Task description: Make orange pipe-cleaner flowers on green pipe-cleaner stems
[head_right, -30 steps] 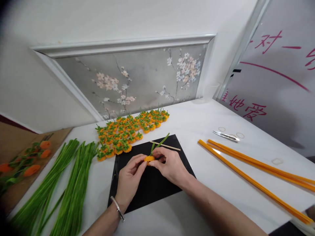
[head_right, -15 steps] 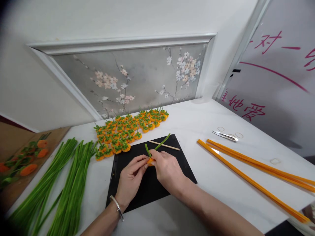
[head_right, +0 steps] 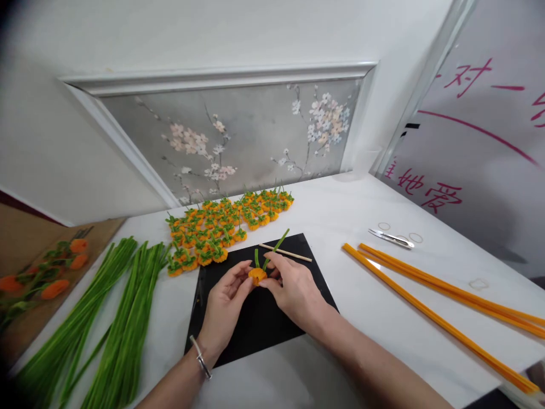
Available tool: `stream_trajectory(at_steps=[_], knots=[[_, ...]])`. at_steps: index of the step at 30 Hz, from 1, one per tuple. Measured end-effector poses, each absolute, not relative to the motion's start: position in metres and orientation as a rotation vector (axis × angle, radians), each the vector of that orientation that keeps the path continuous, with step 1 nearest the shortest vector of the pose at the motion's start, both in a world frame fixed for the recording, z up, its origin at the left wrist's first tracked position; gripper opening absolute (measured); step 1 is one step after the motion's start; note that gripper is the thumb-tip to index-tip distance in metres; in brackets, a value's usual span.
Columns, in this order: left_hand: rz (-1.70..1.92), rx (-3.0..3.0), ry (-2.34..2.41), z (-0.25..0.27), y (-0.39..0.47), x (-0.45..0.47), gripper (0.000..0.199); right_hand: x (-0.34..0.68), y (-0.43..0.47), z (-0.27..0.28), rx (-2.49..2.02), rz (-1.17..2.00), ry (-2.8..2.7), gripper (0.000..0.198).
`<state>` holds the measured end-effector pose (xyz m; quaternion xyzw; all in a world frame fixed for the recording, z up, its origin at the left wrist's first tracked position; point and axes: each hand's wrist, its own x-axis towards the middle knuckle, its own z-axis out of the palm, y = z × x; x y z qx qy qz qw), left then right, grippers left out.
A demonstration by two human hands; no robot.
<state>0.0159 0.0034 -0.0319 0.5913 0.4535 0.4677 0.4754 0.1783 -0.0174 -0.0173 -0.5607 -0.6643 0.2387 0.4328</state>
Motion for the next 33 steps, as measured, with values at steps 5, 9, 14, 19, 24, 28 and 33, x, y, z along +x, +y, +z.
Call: stream_trajectory(at_steps=[5,9,14,19,24,28,33], knots=[[1.048,1.366,1.044,-0.027,0.000,0.015,0.037,0.181,-0.016,-0.015,-1.239,0.957,-1.548,0.017],[0.979,1.330,0.981,-0.026,0.001,0.012,0.035,0.185,-0.011,-0.019,-1.184,1.289,-1.293,0.027],[0.963,1.117,0.907,-0.025,0.001,0.013,0.033,0.183,-0.012,-0.018,-1.097,1.400,-1.099,0.038],[0.999,1.090,0.860,-0.026,-0.001,0.016,0.033,0.179,-0.016,-0.015,-1.006,1.562,-0.931,0.041],[1.002,1.066,0.866,-0.022,-0.001,0.014,0.042,0.179,-0.015,-0.014,-1.007,1.566,-0.890,0.041],[1.001,0.948,0.862,-0.015,-0.001,0.013,0.028,0.181,-0.014,-0.015,-1.008,1.460,-0.974,0.038],[0.979,1.040,0.926,-0.018,-0.001,0.011,0.015,0.179,-0.017,-0.021,-1.045,1.342,-1.199,0.027]])
